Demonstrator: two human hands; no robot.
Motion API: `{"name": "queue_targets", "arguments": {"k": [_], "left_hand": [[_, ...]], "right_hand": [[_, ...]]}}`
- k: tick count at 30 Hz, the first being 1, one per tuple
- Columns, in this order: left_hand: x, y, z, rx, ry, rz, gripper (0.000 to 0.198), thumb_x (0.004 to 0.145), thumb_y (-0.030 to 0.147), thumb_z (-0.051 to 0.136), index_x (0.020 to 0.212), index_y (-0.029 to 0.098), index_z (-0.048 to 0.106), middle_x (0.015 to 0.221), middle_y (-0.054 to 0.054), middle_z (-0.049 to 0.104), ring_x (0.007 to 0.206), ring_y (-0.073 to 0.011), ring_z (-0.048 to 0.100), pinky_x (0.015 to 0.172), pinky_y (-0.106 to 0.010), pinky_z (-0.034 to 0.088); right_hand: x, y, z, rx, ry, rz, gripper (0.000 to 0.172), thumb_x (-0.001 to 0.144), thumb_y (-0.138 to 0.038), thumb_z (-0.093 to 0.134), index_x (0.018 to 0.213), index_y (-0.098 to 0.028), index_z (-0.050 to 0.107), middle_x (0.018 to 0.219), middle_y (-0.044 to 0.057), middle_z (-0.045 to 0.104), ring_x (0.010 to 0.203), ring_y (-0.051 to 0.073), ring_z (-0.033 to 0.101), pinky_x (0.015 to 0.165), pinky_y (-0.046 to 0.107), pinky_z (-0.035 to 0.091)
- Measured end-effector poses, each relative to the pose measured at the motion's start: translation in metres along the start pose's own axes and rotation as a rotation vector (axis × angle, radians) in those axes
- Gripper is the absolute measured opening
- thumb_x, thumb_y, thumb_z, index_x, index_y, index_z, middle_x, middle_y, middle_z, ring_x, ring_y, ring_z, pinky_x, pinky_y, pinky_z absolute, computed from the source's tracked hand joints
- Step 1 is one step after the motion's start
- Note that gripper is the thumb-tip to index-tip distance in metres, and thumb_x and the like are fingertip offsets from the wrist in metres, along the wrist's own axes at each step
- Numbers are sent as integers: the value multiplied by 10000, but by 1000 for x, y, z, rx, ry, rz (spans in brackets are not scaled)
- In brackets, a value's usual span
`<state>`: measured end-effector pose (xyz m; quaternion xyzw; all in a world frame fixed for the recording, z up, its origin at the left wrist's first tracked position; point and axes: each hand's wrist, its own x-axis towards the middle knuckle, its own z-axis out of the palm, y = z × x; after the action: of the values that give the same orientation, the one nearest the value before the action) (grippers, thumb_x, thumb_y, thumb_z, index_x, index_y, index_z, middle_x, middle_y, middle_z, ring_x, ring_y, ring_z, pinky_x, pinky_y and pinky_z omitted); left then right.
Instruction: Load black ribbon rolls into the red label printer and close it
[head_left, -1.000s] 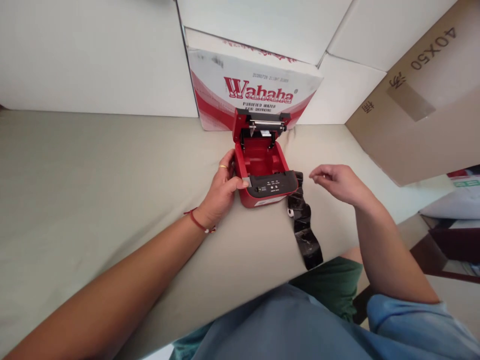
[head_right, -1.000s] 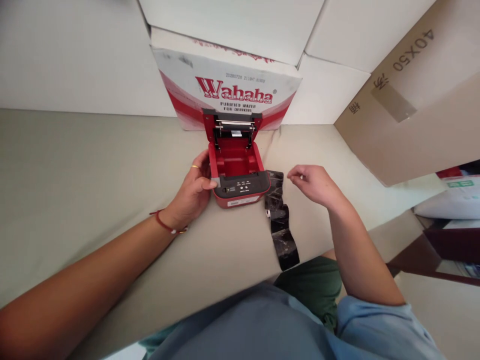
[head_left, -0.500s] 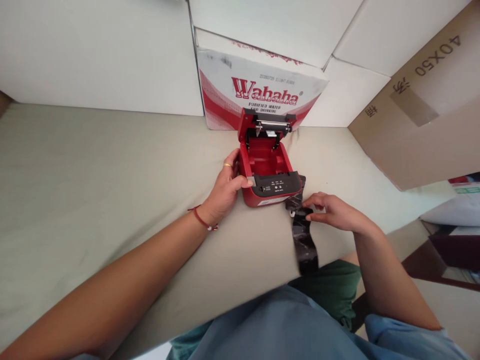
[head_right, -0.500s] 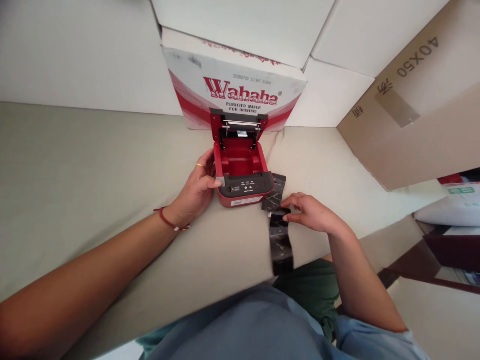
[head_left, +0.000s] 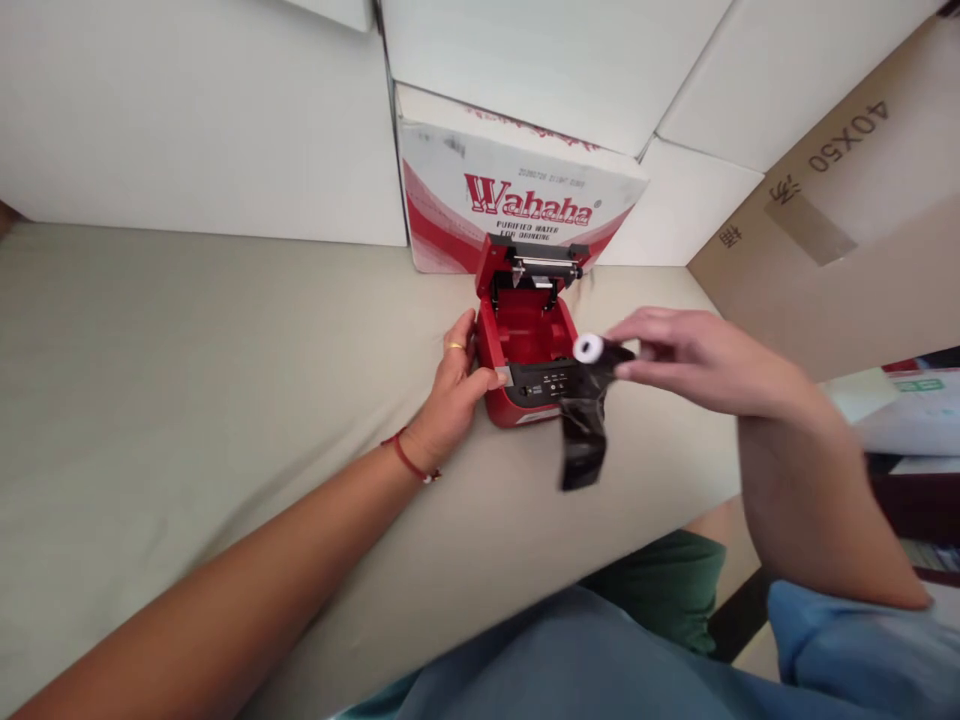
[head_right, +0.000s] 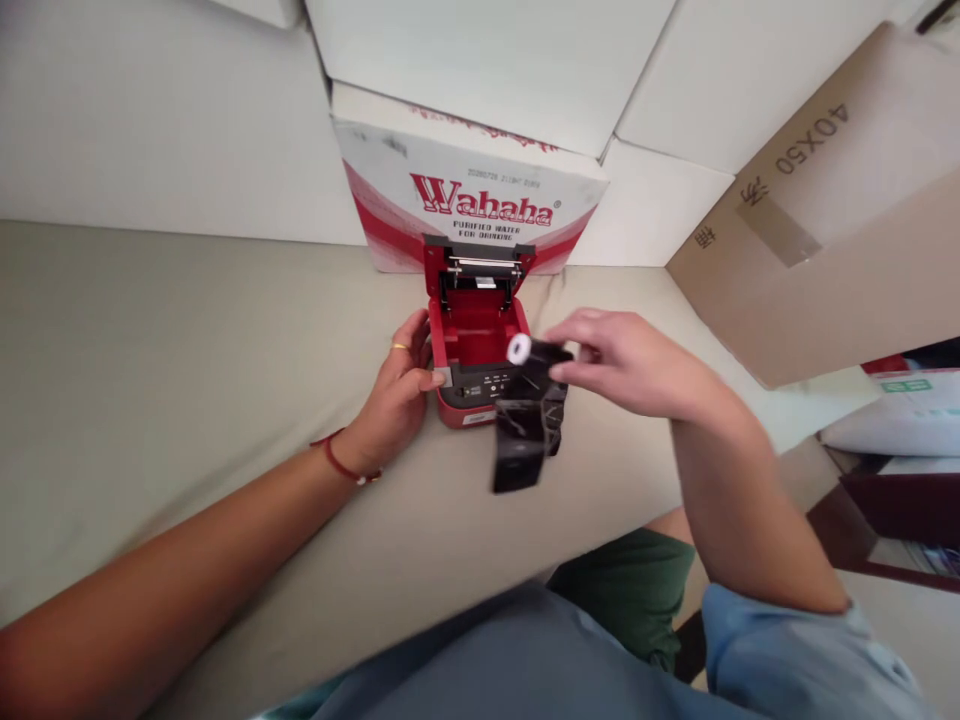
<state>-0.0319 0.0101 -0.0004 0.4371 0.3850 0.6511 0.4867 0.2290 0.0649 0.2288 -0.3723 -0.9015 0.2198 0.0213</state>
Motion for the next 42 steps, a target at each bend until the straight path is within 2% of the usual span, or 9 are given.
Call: {"name": "queue_targets", "arguments": {"k": [4, 8, 13, 19, 25, 28, 32, 36, 42], "left_hand": [[-12, 10, 3, 180, 60, 96, 921, 951, 491, 784, 1766, 357, 376, 1897, -88, 290, 1813, -390, 245, 1496, -603, 252], [-27, 34, 11, 483, 127, 397, 711, 1040, 407, 724, 1710, 330, 497, 1754, -124, 507, 1729, -414, 389, 1487, -677, 223], [-43, 50, 27, 733, -70, 720, 644, 1003, 237, 703, 1629, 371, 624, 1501, -90, 778, 1476, -381, 688, 1323, -633, 491], [-48, 46, 32, 871, -259, 713, 708, 989, 190, 683, 1670, 365, 605, 1517, -79, 812, 1424, -362, 764, 1312, -604, 514], [-49, 54, 34, 1048, -290, 832, 670, 1020, 166, 645, 1677, 280, 589, 1466, -95, 846, 1357, -318, 813, 1259, -518, 532], [-51, 61, 38, 1172, -241, 920, 517, 1042, 140, 639, 1557, 167, 667, 1394, -103, 877, 1310, -268, 824, 1227, -444, 514], [-50, 67, 42, 1212, -212, 958, 409, 1036, 114, 636, 1437, 122, 715, 1350, -94, 894, 1254, -239, 833, 1185, -414, 492], [-49, 68, 41, 1192, -195, 982, 411, 1017, 105, 643, 1422, 128, 710, 1284, -84, 910, 1213, -232, 840, 1180, -416, 490], [-47, 66, 38, 1169, -205, 1005, 381, 1016, 105, 644, 1391, 126, 710, 1266, -90, 912, 1188, -226, 844, 1255, -418, 473]], "right_hand": [[65, -30, 44, -350, 74, 130, 351, 1042, -183, 646, 1338, -168, 834, 1387, 178, 788, 1166, 331, 790, 1011, 424, 615], [94, -42, 62, -530, -15, 193, 380, 1069, -167, 591, 1386, -129, 798, 1411, 218, 785, 1178, 363, 794, 936, 415, 604], [108, -41, 63, -568, -34, 201, 383, 1065, -158, 560, 1343, -174, 824, 1275, 191, 867, 1148, 351, 821, 885, 396, 611], [121, -40, 70, -576, -40, 258, 385, 1047, -166, 597, 1353, -196, 829, 1276, 202, 881, 1167, 379, 837, 896, 433, 642], [102, -19, 64, -220, 36, 42, 383, 1055, -235, 713, 1421, -175, 809, 1391, 163, 864, 1263, 341, 816, 1086, 456, 621], [77, -4, 53, 198, 122, -55, 252, 1082, -353, 722, 1239, -218, 865, 1118, 64, 912, 946, 234, 839, 878, 356, 653], [65, 17, 40, 431, 551, -6, 381, 1096, -578, 714, 1078, -227, 862, 996, 51, 886, 702, 158, 715, 702, 313, 623], [90, 43, 41, 357, 852, -22, 518, 1098, -724, 661, 1287, -271, 825, 1237, 88, 883, 1028, 229, 813, 928, 403, 691], [124, 53, 52, 308, 699, -122, 799, 1043, -933, 530, 1472, -308, 784, 1526, 95, 806, 1460, 322, 725, 1223, 552, 610]]}}
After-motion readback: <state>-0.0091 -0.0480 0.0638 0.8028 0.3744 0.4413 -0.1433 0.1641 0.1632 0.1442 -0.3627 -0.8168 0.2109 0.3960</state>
